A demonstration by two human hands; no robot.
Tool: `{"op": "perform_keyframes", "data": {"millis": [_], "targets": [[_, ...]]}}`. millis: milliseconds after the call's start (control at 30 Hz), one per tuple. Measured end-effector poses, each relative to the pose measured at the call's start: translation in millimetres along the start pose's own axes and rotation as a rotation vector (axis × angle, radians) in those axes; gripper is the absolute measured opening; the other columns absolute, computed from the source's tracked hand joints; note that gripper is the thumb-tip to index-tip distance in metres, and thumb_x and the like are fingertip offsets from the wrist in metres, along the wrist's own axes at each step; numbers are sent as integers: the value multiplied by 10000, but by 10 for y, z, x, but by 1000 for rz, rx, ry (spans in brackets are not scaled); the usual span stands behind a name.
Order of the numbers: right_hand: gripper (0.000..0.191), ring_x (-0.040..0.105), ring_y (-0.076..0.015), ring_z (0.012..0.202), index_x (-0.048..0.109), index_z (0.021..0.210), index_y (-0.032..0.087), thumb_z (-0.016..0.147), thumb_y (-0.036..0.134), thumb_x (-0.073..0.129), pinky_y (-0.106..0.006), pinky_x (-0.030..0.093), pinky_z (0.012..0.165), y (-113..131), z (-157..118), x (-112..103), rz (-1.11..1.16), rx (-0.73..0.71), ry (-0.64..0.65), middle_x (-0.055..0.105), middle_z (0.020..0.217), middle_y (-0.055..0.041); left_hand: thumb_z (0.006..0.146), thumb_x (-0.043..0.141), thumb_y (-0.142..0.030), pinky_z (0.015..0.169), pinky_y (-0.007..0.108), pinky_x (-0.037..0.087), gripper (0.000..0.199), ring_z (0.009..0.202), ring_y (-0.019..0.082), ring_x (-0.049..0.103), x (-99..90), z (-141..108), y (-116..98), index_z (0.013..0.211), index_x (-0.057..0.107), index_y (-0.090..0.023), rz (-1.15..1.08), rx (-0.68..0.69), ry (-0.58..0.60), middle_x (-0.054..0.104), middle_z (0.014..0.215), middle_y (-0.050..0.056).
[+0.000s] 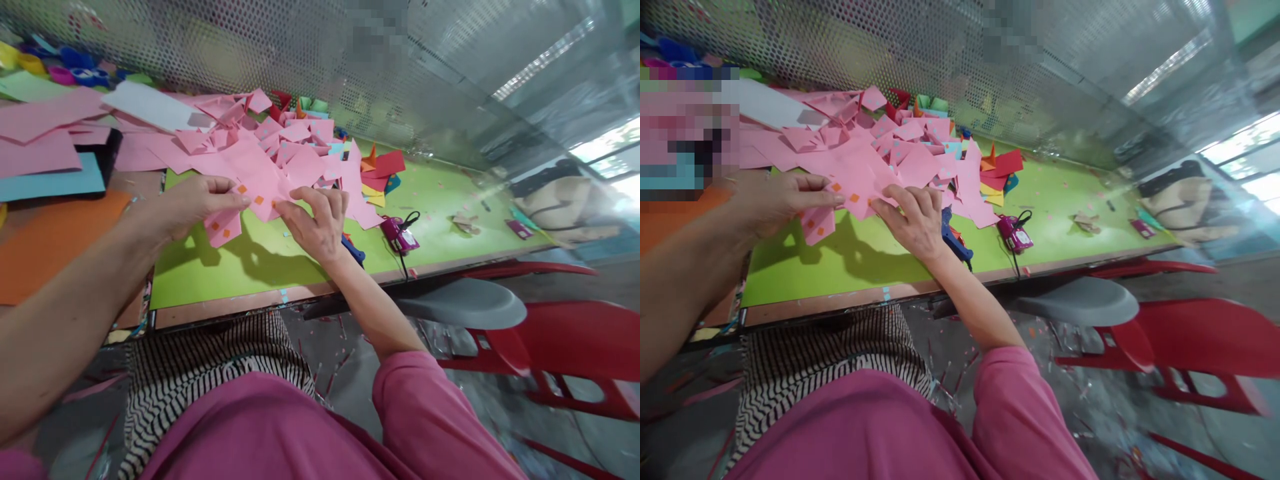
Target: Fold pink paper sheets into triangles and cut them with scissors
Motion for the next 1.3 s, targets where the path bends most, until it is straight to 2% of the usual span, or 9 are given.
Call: {"op": "perform_keyframes", "data": {"millis": [267, 500, 733, 833, 967, 1033, 1133, 1200, 1300], "targets": [[145, 559, -233, 1052, 729, 962, 364, 984, 437, 605, -473, 411, 1038, -25, 10, -27, 11, -37, 87, 682, 1006, -18, 641, 779, -492, 647, 286, 405, 299, 679, 159, 542, 11, 3, -4, 684, 671, -216, 88, 12, 39, 627, 712, 17], [239, 570, -220, 1050, 737, 1037, 372, 1040, 358, 499, -440, 423, 1011, -20, -38, -13, -103, -188, 157, 714, 1056, -6, 638, 764, -512, 636, 287, 358, 341, 653, 154, 483, 25, -12, -56, 621, 587, -221, 159, 19, 78, 527, 648, -6], [231, 579, -177, 1037, 721, 1139, 354, 1050, 281, 521, -365, 427, 991, -2, -111, 13, -277, -396, 18, 712, 1065, 10, 649, 751, -564, 633, 280, 351, 395, 639, 137, 462, 22, 15, -19, 633, 570, -213, 157, 34, 76, 504, 651, -16], [228, 566, -162, 1053, 695, 1198, 349, 1031, 252, 573, -342, 416, 995, 44, -141, -15, -326, -512, -115, 711, 1058, 19, 653, 747, -554, 626, 266, 355, 381, 644, 136, 469, 22, 19, -14, 634, 580, -212, 161, 43, 77, 498, 637, -19], [188, 558, -167, 1043, 699, 1153, 311, 1012, 223, 609, -340, 411, 973, 121, -160, -78, -379, -627, -310, 712, 1044, 20, 644, 761, -519, 634, 263, 360, 353, 662, 146, 481, 16, 23, -4, 629, 586, -213, 134, 35, 58, 507, 637, -11], [180, 553, -169, 1039, 700, 1133, 304, 1010, 209, 610, -341, 408, 960, 118, -156, -82, -355, -619, -312, 707, 1041, 15, 658, 753, -502, 646, 273, 365, 340, 673, 154, 490, 17, 27, 4, 624, 577, -213, 139, 28, 46, 501, 640, -6], [199, 555, -169, 1022, 688, 1137, 337, 1013, 213, 594, -345, 411, 938, 67, -156, -52, -298, -531, -197, 693, 1030, 17, 675, 735, -484, 667, 287, 374, 321, 687, 164, 501, 17, 35, 19, 627, 567, -215, 146, 20, 38, 497, 649, 0], [224, 563, -179, 1025, 665, 1152, 343, 1010, 201, 566, -363, 420, 931, 50, -178, -59, -211, -463, -172, 679, 1044, 7, 683, 725, -468, 656, 289, 365, 298, 664, 155, 482, 4, 37, 23, 634, 572, -217, 135, 28, 28, 494, 655, 0], [198, 578, -202, 1015, 594, 1189, 278, 1010, 245, 517, -404, 448, 916, 24, -186, -114, 57, -203, -218, 648, 1110, -46, 690, 718, -463, 583, 279, 303, 311, 594, 126, 398, -25, 22, -3, 607, 543, -219, 135, 70, 15, 453, 632, -12]]}}
Point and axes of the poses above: each hand's wrist, its own z-axis towards the middle knuckle, its own x-axis out of the palm, y = z × x, the point moved 4 cm from there along z, towards the middle knuckle
